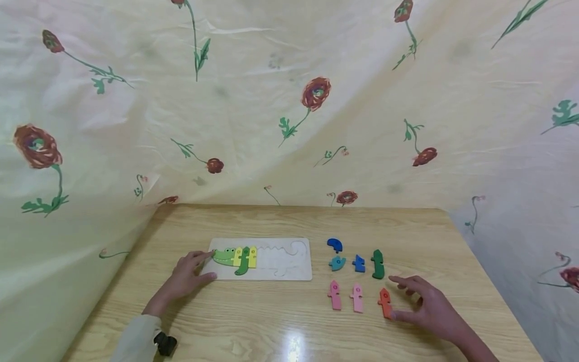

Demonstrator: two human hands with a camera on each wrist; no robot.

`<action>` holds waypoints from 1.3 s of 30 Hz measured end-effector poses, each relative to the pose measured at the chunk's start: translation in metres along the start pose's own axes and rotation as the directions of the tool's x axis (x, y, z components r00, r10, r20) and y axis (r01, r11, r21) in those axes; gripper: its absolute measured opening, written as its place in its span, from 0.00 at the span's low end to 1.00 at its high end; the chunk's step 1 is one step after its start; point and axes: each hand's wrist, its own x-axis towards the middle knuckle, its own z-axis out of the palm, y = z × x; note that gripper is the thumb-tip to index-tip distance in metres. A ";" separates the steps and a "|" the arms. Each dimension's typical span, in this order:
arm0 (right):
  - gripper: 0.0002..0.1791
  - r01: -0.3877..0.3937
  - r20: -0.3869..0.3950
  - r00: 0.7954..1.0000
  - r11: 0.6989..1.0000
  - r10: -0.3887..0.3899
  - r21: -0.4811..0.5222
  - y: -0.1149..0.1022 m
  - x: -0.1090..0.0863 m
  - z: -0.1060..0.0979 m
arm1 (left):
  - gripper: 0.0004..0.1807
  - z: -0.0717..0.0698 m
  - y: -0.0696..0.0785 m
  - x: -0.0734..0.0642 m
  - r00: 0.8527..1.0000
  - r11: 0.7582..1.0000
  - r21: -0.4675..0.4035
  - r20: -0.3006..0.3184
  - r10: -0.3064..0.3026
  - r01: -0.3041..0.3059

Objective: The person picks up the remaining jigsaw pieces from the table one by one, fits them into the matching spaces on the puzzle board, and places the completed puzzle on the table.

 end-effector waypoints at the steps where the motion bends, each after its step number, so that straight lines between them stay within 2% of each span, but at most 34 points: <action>1: 0.43 0.004 0.004 1.000 1.000 -0.004 -0.001 0.001 0.000 0.001 | 0.36 0.001 -0.001 0.000 1.000 1.000 0.002 -0.002 0.001 -0.001; 15: 0.45 0.052 0.019 0.998 0.998 -0.052 -0.025 0.012 0.002 0.010 | 0.35 0.002 -0.003 0.003 1.000 1.000 -0.022 -0.012 -0.022 0.022; 27: 0.45 -0.034 0.157 0.987 0.999 0.040 -0.042 0.008 0.007 0.011 | 0.35 0.002 -0.005 0.003 0.999 0.998 -0.041 -0.008 -0.041 0.040; 39: 0.42 -0.053 0.191 0.980 0.997 0.062 -0.051 0.005 0.010 0.010 | 0.35 0.002 -0.006 0.003 0.999 0.997 -0.057 -0.003 -0.050 0.050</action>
